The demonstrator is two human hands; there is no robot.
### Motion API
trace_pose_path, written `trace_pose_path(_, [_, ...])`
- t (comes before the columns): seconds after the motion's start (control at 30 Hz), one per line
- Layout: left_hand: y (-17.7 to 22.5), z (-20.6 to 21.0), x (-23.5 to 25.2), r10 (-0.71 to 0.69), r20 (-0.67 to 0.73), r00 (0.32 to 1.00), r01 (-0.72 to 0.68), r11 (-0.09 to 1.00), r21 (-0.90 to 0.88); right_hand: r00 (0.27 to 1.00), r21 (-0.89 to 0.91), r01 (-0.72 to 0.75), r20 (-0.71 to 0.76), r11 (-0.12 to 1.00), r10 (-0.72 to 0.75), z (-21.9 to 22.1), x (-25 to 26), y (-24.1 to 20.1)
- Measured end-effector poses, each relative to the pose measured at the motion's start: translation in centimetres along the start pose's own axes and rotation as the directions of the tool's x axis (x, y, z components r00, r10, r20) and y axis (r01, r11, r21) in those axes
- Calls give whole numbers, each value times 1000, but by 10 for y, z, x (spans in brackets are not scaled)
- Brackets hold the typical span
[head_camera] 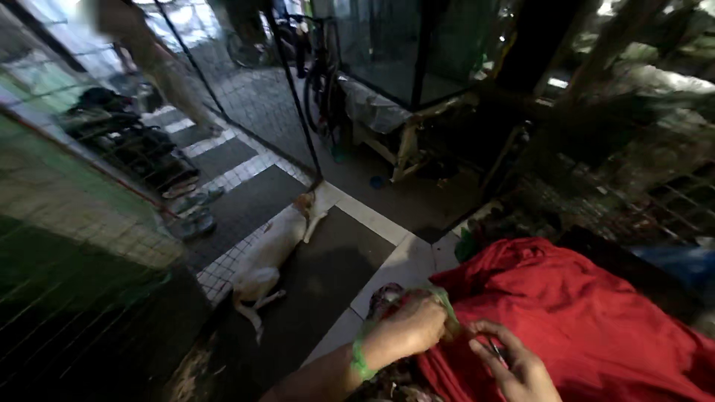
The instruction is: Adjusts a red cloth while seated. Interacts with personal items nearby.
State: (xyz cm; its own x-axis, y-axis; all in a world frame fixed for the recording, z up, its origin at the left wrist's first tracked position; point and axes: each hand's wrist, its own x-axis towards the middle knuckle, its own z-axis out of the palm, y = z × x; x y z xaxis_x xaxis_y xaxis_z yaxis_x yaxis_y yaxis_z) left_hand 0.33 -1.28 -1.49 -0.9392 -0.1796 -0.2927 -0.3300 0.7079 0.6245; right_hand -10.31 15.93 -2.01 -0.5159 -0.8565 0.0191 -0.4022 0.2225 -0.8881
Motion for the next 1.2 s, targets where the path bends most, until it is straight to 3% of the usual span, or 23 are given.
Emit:
trace_pose_path(0.1, [3, 0, -12, 23, 35, 999, -24, 999, 29, 978, -29, 25, -204, 999, -31, -24, -21, 16])
trace_pose_path(0.17, [2, -2, -18, 104, 64, 992, -108, 992, 59, 919, -39, -20, -395, 999, 3, -54, -48, 23])
trace_pose_path(0.27, [-15, 6, -17, 279, -44, 959, -280, 960, -15, 708, 132, -123, -683, 984, 180, -85, -102, 33])
trace_pose_path(0.37, [-13, 20, 1, 387, -95, 917, -387, 922, 26, 532, 222, -78, -815, 972, 229, -92, -158, 44])
trace_pose_path(0.5, [17, 49, 30, 484, -7, 875, -484, 872, -77, 414, 250, -138, -865, 958, 285, -70, -197, 54])
trace_pose_path(0.57, [53, 55, 38, 458, 44, 888, -440, 874, -205, 417, 218, -207, -862, 954, 287, -57, -200, 56])
trace_pose_path(0.67, [81, 74, 54, 366, 167, 915, -343, 927, -151, 527, 74, -286, -821, 955, 221, -45, -192, 55])
trace_pose_path(0.8, [55, 117, 74, 512, 17, 859, -502, 848, -171, 681, -121, -372, -709, 920, 183, -42, -174, 66])
trace_pose_path(0.93, [67, 120, 68, 515, -132, 847, -532, 826, -186, 678, -110, -389, -707, 915, 203, -39, -166, 75])
trace_pose_path(1.07, [84, 135, 72, 575, -160, 803, -596, 785, -170, 662, -86, -378, -721, 922, 204, -37, -166, 76])
trace_pose_path(1.13, [92, 142, 74, 542, -137, 829, -559, 796, -232, 648, -80, -373, -735, 924, 199, -35, -166, 77])
trace_pose_path(1.2, [91, 138, 76, 452, -43, 891, -425, 796, -431, 640, -74, -376, -742, 924, 201, -34, -167, 77])
